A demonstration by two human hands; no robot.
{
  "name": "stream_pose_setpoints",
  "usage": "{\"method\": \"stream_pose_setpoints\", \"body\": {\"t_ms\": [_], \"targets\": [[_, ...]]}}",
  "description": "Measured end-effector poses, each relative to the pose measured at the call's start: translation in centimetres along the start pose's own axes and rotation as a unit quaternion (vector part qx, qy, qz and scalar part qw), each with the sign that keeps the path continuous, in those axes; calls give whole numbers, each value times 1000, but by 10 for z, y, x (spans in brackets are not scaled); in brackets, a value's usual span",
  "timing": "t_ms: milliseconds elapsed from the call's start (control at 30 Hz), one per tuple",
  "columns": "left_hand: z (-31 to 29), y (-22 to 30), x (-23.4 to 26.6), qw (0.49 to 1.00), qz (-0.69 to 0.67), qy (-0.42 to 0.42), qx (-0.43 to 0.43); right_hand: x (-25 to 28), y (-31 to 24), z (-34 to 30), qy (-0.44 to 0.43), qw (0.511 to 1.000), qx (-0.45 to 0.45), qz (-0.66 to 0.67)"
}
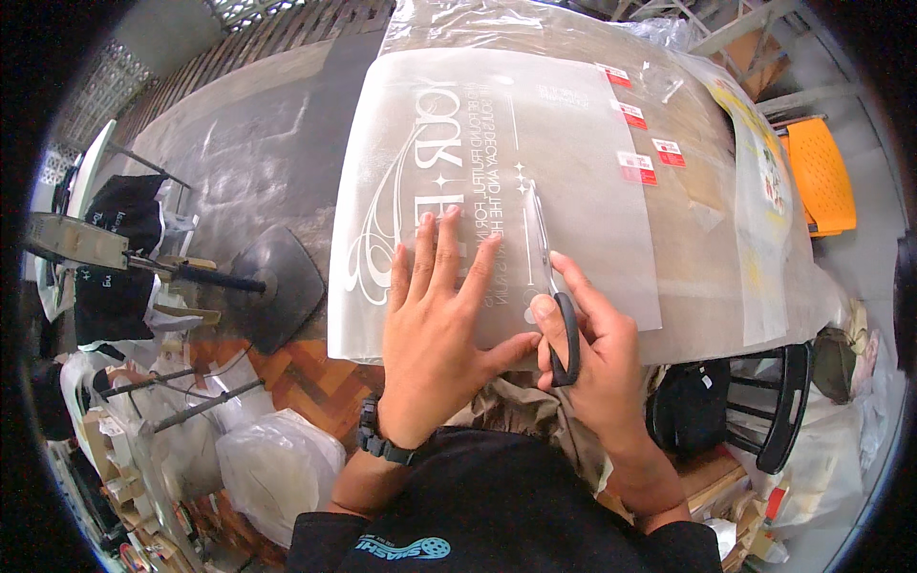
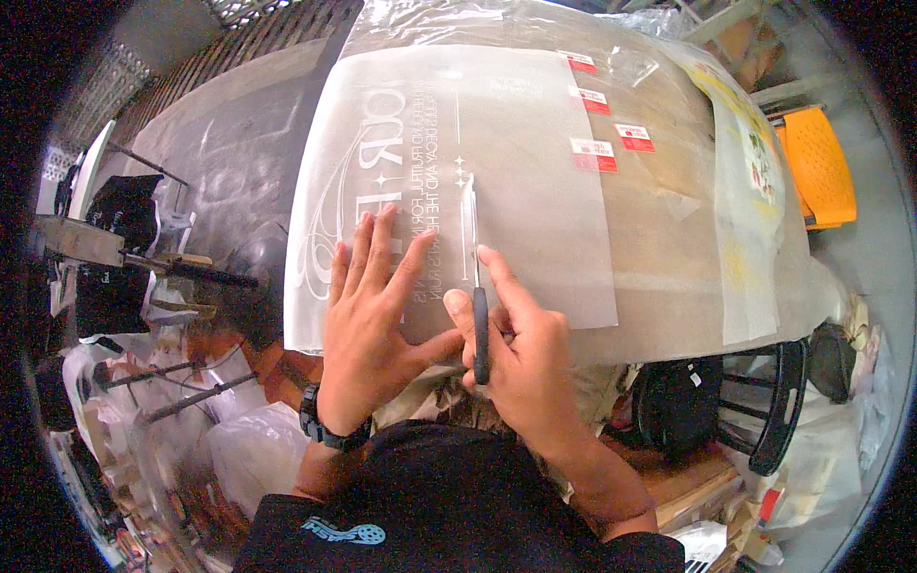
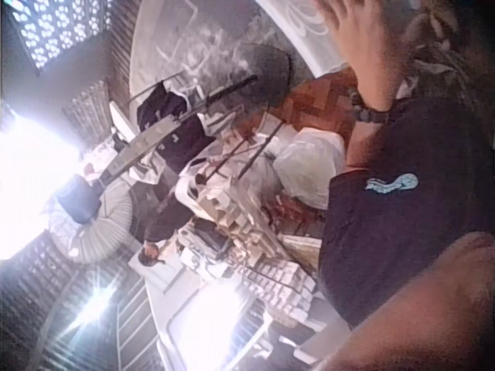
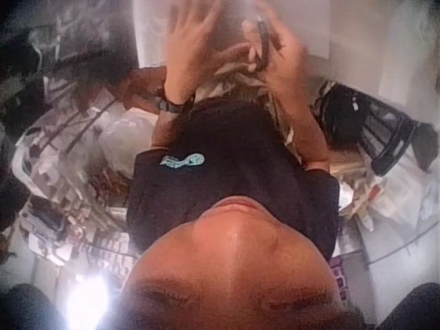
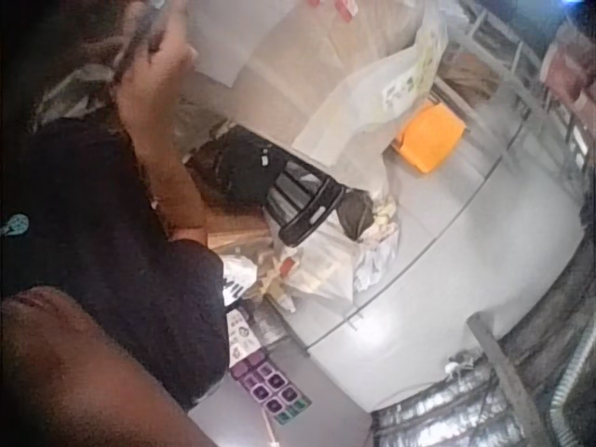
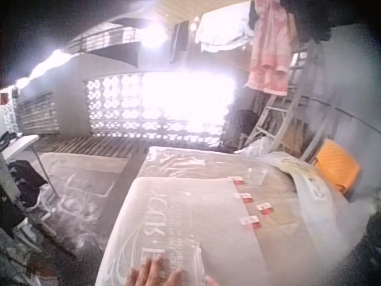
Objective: The person cuts out printed heat transfer designs from a sheet using scissors. They trim around the edges of graphic labels and a larger floral design, then set the finished pieces aside on a chair.
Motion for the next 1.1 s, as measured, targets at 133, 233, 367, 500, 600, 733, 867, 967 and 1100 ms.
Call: {"method": "stream_pose_setpoints", "body": {"t_ms": [133, 233, 367, 500, 600, 733, 867, 967, 1100], "targets": [[0, 1, 2, 1000, -4, -4, 1, 0, 4, 1, 9, 1000, 10, 5], [0, 1, 3, 1000, -4, -11, 4, -1, -2, 1, 6, 1000, 1, -1], [2, 2, 2, 1000, -4, -15, 3, 3, 5, 0, 7, 1000, -5, 7], [2, 3, 4, 1000, -3, -22, 6, 3, 4, -3, 3, 999, -20, 25], [2, 2, 3, 1000, -3, -20, 1, 2, 5, -4, 6, 999, -26, 36], [3, 3, 4, 1000, 2, -27, 6, 3, 4, -3, 7, 999, -31, 40], [3, 2, 4, 999, 6, -32, 5, 3, 3, -5, 10, 998, -32, 55], [2, 1, 2, 999, 4, -39, 11, 1, 4, -6, 10, 998, -28, 61], [2, 1, 1, 999, 5, -42, 14, 1, 5, -6, 8, 998, -16, 53]]}}
Point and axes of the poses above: each hand's wrist, its own z-axis towards the middle knuckle, its own x-axis out of the back of the hand, y = z × x, the point moved 1 cm from there along z, towards the middle knuckle, and after that the axes turned 6 degrees about x, right-handed, at the moved point
